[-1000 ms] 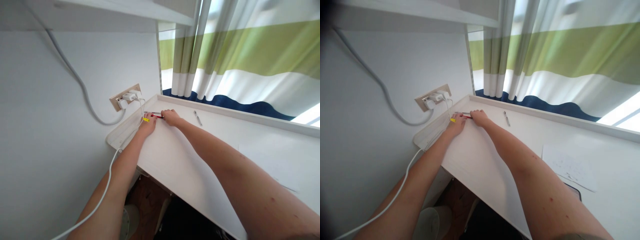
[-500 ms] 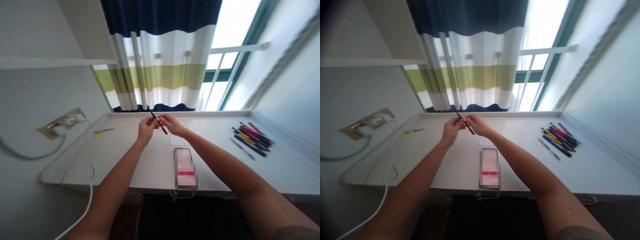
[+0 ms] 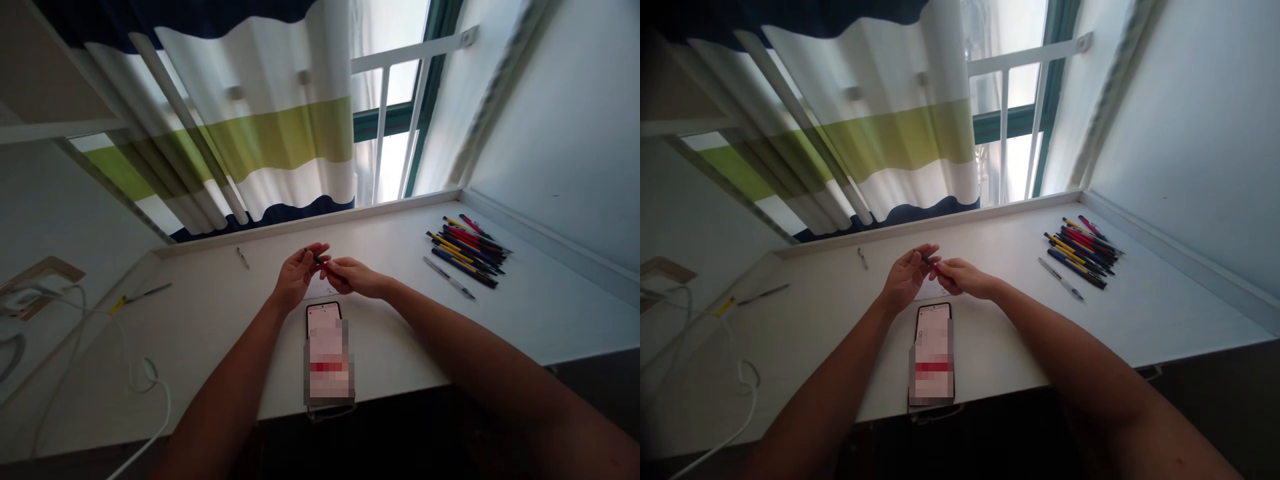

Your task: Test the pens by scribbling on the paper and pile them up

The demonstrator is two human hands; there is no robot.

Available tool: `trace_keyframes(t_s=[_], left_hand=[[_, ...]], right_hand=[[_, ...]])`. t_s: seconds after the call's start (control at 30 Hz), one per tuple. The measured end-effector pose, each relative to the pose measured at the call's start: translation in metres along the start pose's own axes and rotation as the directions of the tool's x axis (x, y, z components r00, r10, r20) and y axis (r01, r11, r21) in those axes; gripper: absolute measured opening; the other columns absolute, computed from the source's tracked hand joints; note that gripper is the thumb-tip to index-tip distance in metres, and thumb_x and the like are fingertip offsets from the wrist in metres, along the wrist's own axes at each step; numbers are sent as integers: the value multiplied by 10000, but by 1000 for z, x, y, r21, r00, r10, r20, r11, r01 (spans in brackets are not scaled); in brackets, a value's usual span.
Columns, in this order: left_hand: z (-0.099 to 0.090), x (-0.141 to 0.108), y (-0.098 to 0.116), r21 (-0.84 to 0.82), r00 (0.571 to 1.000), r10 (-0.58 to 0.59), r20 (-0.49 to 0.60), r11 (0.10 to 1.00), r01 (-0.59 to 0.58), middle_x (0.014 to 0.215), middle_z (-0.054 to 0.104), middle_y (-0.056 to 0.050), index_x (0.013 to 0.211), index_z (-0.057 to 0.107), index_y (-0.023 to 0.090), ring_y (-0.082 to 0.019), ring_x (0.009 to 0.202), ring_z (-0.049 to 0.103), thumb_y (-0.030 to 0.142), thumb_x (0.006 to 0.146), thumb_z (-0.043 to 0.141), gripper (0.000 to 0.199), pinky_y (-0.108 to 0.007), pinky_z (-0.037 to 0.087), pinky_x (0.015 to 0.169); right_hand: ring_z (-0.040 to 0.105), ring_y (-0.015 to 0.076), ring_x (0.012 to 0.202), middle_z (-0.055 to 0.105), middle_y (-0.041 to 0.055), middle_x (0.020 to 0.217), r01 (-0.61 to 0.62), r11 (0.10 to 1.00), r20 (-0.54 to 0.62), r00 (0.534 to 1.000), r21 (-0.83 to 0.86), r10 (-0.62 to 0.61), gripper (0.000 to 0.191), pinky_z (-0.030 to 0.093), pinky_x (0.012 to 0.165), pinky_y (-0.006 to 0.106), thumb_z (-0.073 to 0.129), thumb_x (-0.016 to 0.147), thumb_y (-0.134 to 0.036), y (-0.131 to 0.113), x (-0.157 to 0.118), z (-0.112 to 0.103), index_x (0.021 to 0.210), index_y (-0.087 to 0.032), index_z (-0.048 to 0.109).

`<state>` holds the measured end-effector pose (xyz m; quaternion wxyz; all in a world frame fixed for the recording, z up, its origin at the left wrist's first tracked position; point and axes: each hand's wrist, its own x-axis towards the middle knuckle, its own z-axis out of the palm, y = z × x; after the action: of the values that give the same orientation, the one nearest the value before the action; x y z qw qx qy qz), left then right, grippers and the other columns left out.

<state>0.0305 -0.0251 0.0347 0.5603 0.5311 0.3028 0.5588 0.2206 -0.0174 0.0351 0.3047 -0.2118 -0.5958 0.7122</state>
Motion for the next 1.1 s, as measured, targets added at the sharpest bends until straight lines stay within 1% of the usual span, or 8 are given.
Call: trace_keyframes(t_s=[0.1,0.27,0.43,0.53,0.7,0.83,0.97,1.1], left_hand=[[7,-2,2,-30,1000,17,-6,999,-17,1127,805,-121,1011,779,192,-242,976,761,576,804,843,441,-370,591,822],[21,-3,-2,-51,984,99,-151,993,-108,1011,820,-90,903,793,175,-182,834,747,506,778,885,366,-359,584,868],[20,-2,-6,-115,971,75,-228,988,-103,978,817,-94,888,780,164,-197,857,758,507,744,907,394,-383,572,900],[18,-1,-6,-125,971,70,-229,987,-100,995,818,-91,890,770,165,-199,873,761,521,736,907,411,-388,561,919],[17,0,-8,-107,972,49,-230,991,-75,1019,819,-84,899,765,177,-195,900,757,535,751,891,407,-345,527,876],[14,1,-8,-76,964,30,-264,996,-52,1072,815,-83,908,763,187,-183,905,752,507,787,871,359,-293,484,787],[12,2,-6,-119,948,17,-319,991,-58,1079,812,-77,894,752,184,-170,899,752,491,781,879,351,-265,466,753],[14,3,-6,-203,930,-16,-367,977,-63,1077,809,-71,893,731,190,-184,931,758,491,732,914,388,-257,469,733]], right_hand=[[343,81,492,451,-70,606,17,1000,29,999,-9,-16,453,276,453,232,612,959,-622,0,-1,2,892,-175,638],[583,115,636,631,-34,750,197,956,-249,936,-216,-249,494,505,591,266,899,717,-556,5,2,3,869,-215,574],[653,143,593,693,35,757,61,957,-174,978,-284,-114,580,554,597,316,567,914,-757,9,3,8,896,-180,619],[704,160,660,701,5,823,107,949,-248,951,-297,-185,544,583,628,321,788,776,-695,9,1,8,890,-207,575],[674,137,541,728,51,812,23,963,-203,976,-267,-80,588,553,552,299,634,868,-764,8,-1,4,856,-177,606],[658,123,519,704,-19,760,67,965,-265,955,-255,-136,549,518,501,253,852,735,-646,6,-3,3,907,-205,574],[515,86,394,619,-41,592,21,954,-257,961,-299,-101,564,416,391,229,643,871,-748,5,-2,1,890,-185,631],[538,81,439,642,-28,653,99,925,-372,896,-366,-243,542,426,404,228,813,746,-688,5,1,-2,795,-193,599]])
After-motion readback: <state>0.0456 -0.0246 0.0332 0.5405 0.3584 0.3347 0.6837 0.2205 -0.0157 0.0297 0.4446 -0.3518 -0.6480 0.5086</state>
